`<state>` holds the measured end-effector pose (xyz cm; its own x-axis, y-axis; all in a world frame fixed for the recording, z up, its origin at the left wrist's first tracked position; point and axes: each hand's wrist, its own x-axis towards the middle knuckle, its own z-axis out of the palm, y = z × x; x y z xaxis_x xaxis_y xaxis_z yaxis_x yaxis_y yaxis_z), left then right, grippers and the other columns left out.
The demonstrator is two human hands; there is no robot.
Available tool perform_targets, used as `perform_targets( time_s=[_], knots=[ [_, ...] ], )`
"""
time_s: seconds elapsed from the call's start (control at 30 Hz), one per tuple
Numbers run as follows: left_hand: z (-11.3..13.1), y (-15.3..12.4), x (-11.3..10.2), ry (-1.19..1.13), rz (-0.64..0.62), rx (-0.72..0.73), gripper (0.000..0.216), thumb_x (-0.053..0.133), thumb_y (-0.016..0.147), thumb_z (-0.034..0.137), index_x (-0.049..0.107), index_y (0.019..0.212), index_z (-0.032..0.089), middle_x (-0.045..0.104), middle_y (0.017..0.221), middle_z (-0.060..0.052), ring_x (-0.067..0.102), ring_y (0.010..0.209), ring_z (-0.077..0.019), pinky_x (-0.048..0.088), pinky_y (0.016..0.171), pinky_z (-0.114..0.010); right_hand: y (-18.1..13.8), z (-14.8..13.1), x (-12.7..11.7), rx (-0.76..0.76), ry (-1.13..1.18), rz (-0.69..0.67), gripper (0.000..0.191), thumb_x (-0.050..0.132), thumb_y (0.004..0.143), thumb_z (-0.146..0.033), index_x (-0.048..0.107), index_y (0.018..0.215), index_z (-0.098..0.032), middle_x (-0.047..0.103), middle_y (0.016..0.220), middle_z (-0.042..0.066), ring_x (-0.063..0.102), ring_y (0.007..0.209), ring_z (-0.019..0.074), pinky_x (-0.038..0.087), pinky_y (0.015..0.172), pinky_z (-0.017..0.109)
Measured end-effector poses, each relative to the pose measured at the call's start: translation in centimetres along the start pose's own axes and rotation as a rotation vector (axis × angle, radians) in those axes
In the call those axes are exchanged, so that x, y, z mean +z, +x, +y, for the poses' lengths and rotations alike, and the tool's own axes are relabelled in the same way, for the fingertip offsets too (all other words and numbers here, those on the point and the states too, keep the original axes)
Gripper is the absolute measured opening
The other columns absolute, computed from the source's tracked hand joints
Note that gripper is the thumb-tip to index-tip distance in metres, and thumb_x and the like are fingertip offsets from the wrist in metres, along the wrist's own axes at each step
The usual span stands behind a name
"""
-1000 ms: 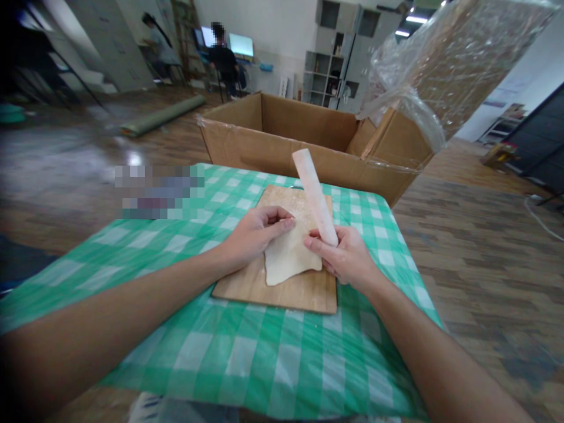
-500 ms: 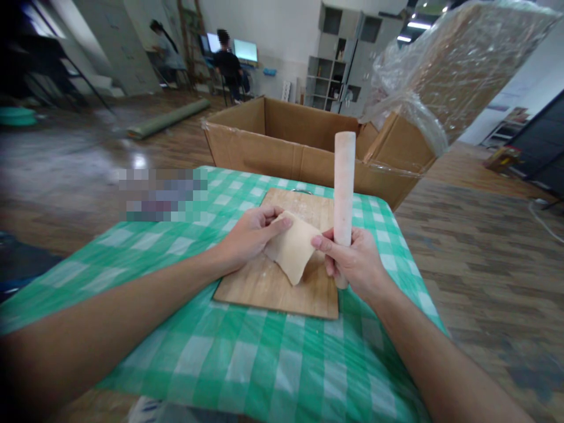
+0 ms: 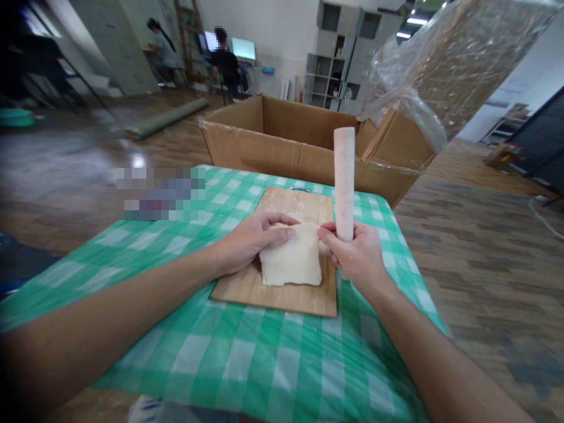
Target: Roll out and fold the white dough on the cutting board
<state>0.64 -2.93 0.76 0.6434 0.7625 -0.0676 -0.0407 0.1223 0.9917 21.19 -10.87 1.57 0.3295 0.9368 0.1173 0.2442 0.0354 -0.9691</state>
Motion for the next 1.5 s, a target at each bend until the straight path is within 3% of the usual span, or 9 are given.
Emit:
perform_targets(
  time_s=[0.1,0.3,0.47,0.73,1.13,1.27,1.4,1.5],
  knots=[
    [0.2,-0.4,0.6,0.068,-0.121,-0.030,0.040,0.082,0.081,0.047,0.078,0.106,0.016,0.080,0.097,-0.012,0.072,0.076,-0.0222,0.053,0.059,-0.029,-0.3,0.4,0.4,-0.061,-0.104,-0.013,0.030,0.084,0.077,-0.046,0.076,0.086,-0.019,0.059,0.053,-0.001,0.050,0.044,0.0136,0.036,0.038,0.027],
    [-0.5,-0.1,0.5,0.298,-0.042,0.109,0.034,0.075,0.087,0.049,0.082,0.096,0.017,0.080,0.092,-0.009,0.072,0.083,-0.0240,0.052,0.063,-0.030,-0.4,1.1,0.6,-0.106,-0.177,-0.104,0.038,0.084,0.077,-0.053,0.081,0.095,-0.019,0.068,0.065,0.004,0.061,0.058,0.0188,0.040,0.044,0.027],
    [-0.9,0.1,0.3,0.328,-0.062,0.116,0.032,0.072,0.089,0.047,0.082,0.097,0.017,0.080,0.089,-0.008,0.071,0.077,-0.0214,0.049,0.060,-0.028,-0.5,0.8,0.5,-0.156,-0.243,-0.116,0.030,0.083,0.079,-0.048,0.080,0.087,-0.019,0.071,0.070,0.004,0.063,0.062,0.0193,0.044,0.050,0.028],
    [-1.3,0.2,0.5,0.242,-0.095,0.078,0.026,0.073,0.089,0.044,0.082,0.096,0.020,0.080,0.092,-0.007,0.071,0.078,-0.0203,0.050,0.061,-0.028,-0.4,0.2,0.6,-0.257,-0.314,-0.195,0.019,0.078,0.084,-0.037,0.083,0.094,-0.021,0.079,0.089,0.006,0.071,0.078,0.0240,0.051,0.068,0.034],
    [-0.9,0.2,0.6,-0.117,-0.171,-0.080,0.020,0.080,0.082,0.032,0.080,0.093,0.016,0.079,0.091,-0.008,0.070,0.075,-0.0173,0.050,0.065,-0.026,-0.2,0.4,0.4,-0.439,-0.298,-0.191,0.011,0.075,0.086,-0.030,0.080,0.085,-0.020,0.075,0.082,0.003,0.067,0.071,0.0187,0.049,0.063,0.030],
    [-0.8,0.3,0.4,-0.171,-0.179,-0.057,0.021,0.076,0.085,0.035,0.080,0.090,0.015,0.077,0.088,-0.008,0.070,0.075,-0.0177,0.051,0.065,-0.026,-0.2,0.4,0.4,-0.459,-0.316,-0.200,0.010,0.074,0.088,-0.029,0.081,0.089,-0.021,0.076,0.087,0.004,0.069,0.077,0.0202,0.052,0.068,0.032],
    [-0.7,0.2,0.3,-0.080,-0.152,-0.038,0.024,0.082,0.081,0.038,0.081,0.092,0.017,0.079,0.093,-0.008,0.071,0.080,-0.0175,0.051,0.069,-0.026,-0.3,0.4,0.2,-0.467,-0.330,-0.232,0.011,0.074,0.087,-0.028,0.080,0.082,-0.020,0.076,0.092,0.005,0.069,0.080,0.0204,0.051,0.068,0.031],
    [-0.7,0.1,0.4,-0.088,-0.147,-0.047,0.025,0.081,0.083,0.039,0.081,0.095,0.017,0.079,0.095,-0.009,0.072,0.082,-0.0192,0.053,0.069,-0.028,-0.3,0.5,0.1,-0.371,-0.272,-0.229,0.010,0.075,0.086,-0.029,0.080,0.084,-0.020,0.075,0.086,0.004,0.067,0.073,0.0182,0.049,0.063,0.029]
  ],
)
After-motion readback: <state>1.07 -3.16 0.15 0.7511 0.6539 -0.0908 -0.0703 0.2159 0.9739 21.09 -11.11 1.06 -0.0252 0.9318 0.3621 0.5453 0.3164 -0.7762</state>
